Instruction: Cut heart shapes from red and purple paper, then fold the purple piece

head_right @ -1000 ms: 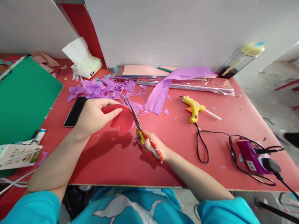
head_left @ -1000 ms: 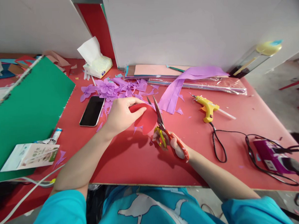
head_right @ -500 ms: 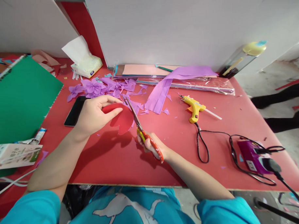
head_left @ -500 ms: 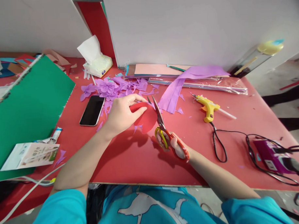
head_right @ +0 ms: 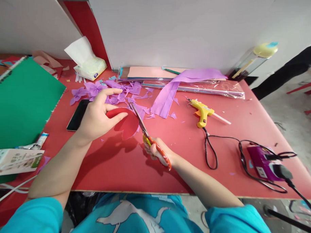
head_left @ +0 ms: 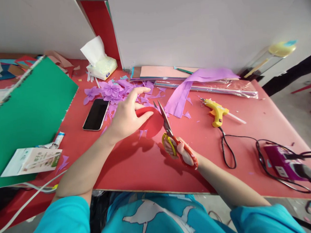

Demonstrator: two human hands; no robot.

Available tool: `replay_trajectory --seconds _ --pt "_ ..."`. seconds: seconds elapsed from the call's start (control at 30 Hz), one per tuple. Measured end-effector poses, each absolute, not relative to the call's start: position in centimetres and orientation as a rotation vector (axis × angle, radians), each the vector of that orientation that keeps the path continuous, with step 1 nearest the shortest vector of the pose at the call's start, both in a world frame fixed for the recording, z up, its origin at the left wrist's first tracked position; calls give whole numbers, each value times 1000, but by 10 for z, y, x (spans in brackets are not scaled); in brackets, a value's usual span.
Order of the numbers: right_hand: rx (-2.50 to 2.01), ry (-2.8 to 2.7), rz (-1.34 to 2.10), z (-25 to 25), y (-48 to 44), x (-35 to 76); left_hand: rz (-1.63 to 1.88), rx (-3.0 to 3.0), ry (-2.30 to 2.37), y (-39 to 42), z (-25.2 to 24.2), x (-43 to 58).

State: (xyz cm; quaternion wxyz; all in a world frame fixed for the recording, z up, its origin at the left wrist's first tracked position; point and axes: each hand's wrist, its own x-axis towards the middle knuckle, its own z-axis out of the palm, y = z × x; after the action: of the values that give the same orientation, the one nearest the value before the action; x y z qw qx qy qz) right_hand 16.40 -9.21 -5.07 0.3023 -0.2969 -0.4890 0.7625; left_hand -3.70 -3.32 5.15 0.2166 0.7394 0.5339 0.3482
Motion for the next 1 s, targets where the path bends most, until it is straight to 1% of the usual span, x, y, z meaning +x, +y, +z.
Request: replay_trajectory --seconds 0.47,0.7,1.0 --pt "-849 -1231 2043 -51 -93 163 954 2040 1449 -33 52 -37" --pt "-901 -1358 1912 -48 -92 162 946 1996 1421 -32 51 -40" --pt "-1008 -1512 1773 -63 -90 171 899 1942 1367 -27 50 -46"
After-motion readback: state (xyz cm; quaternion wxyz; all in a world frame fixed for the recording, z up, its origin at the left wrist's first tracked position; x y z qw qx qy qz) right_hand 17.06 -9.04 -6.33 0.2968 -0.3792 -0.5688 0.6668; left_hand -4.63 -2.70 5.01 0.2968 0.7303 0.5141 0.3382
